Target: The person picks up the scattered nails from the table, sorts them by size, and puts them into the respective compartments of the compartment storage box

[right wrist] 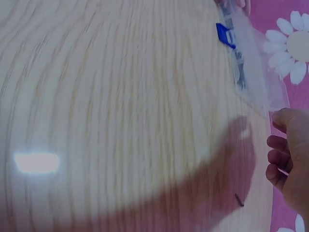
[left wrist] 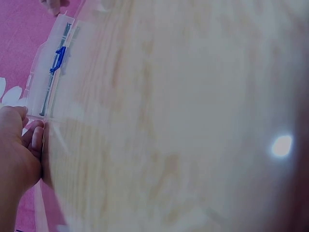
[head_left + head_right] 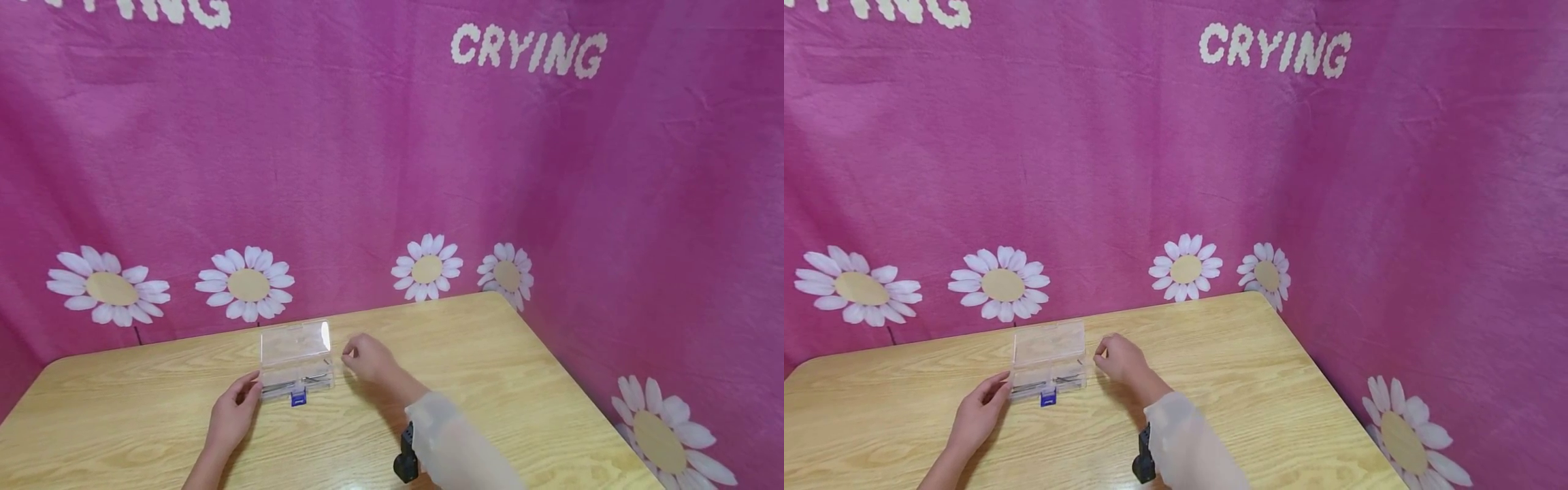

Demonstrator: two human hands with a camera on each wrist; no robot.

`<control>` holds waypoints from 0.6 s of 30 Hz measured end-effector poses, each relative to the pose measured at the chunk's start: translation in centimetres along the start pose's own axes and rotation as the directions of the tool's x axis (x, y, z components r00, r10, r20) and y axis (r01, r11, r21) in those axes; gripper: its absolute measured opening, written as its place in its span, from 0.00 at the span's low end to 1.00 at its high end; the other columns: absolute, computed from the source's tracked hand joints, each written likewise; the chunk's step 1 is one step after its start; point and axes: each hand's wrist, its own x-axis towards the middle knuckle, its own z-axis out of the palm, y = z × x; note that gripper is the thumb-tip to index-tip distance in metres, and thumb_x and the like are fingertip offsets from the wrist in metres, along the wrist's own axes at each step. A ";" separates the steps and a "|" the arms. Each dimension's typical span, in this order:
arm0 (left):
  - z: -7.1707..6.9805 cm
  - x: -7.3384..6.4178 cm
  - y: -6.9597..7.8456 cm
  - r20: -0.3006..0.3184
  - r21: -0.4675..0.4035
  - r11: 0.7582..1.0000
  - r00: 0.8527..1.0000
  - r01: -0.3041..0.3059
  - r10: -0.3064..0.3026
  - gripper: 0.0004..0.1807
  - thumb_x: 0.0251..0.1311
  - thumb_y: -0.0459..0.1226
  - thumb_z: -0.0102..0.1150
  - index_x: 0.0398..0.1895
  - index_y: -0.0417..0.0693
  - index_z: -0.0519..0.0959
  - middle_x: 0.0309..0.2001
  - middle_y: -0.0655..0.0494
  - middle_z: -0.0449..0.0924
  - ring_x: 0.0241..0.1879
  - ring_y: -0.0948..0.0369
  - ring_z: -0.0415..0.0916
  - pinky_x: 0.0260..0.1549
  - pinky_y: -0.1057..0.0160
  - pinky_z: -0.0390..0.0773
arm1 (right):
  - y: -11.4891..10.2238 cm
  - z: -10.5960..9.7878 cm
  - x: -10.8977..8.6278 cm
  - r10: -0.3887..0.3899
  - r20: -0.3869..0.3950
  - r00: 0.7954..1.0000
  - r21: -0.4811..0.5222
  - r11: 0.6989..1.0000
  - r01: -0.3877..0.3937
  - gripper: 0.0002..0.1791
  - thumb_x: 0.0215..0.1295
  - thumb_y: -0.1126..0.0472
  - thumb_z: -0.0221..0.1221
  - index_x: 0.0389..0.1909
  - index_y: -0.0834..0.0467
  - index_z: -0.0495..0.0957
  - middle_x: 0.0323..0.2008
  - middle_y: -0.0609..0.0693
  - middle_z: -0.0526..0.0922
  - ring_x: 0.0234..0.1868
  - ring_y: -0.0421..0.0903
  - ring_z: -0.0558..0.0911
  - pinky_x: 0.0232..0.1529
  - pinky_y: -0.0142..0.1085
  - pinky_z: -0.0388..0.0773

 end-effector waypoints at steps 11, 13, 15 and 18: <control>-0.1 0.0 0.1 0.003 -0.004 1.000 1.000 0.008 -0.008 0.22 0.68 0.44 0.46 0.62 0.45 0.70 0.52 0.44 0.77 0.44 0.60 0.69 0.43 0.65 0.68 | 1.9 -1.3 -1.2 0.031 0.052 0.998 -0.062 0.998 -0.028 0.07 0.59 0.59 0.58 0.32 0.57 0.82 0.30 0.47 0.81 0.31 0.40 0.76 0.35 0.32 0.74; -0.1 0.0 0.1 0.007 -0.003 1.000 1.000 0.013 -0.013 0.23 0.68 0.44 0.45 0.62 0.45 0.69 0.52 0.44 0.77 0.45 0.59 0.69 0.44 0.64 0.68 | 2.2 -1.5 -1.4 0.033 0.060 0.998 -0.063 0.998 -0.030 0.06 0.59 0.60 0.58 0.32 0.57 0.82 0.30 0.47 0.81 0.31 0.40 0.76 0.35 0.32 0.74; 0.0 0.0 0.1 0.010 -0.004 1.000 1.000 0.013 -0.013 0.23 0.68 0.44 0.45 0.63 0.45 0.69 0.53 0.43 0.77 0.46 0.58 0.69 0.45 0.63 0.68 | 2.6 -1.8 -1.6 0.028 0.064 0.998 -0.071 0.997 -0.024 0.07 0.59 0.60 0.57 0.32 0.57 0.82 0.29 0.47 0.81 0.30 0.40 0.75 0.34 0.32 0.73; 0.0 0.0 0.1 0.011 -0.002 1.000 1.000 0.015 -0.015 0.23 0.68 0.44 0.45 0.63 0.45 0.69 0.53 0.44 0.76 0.47 0.57 0.69 0.45 0.64 0.68 | 3.2 -2.1 -1.8 0.006 0.061 0.998 -0.079 0.997 -0.002 0.07 0.58 0.60 0.57 0.31 0.58 0.82 0.27 0.46 0.80 0.29 0.39 0.74 0.32 0.31 0.72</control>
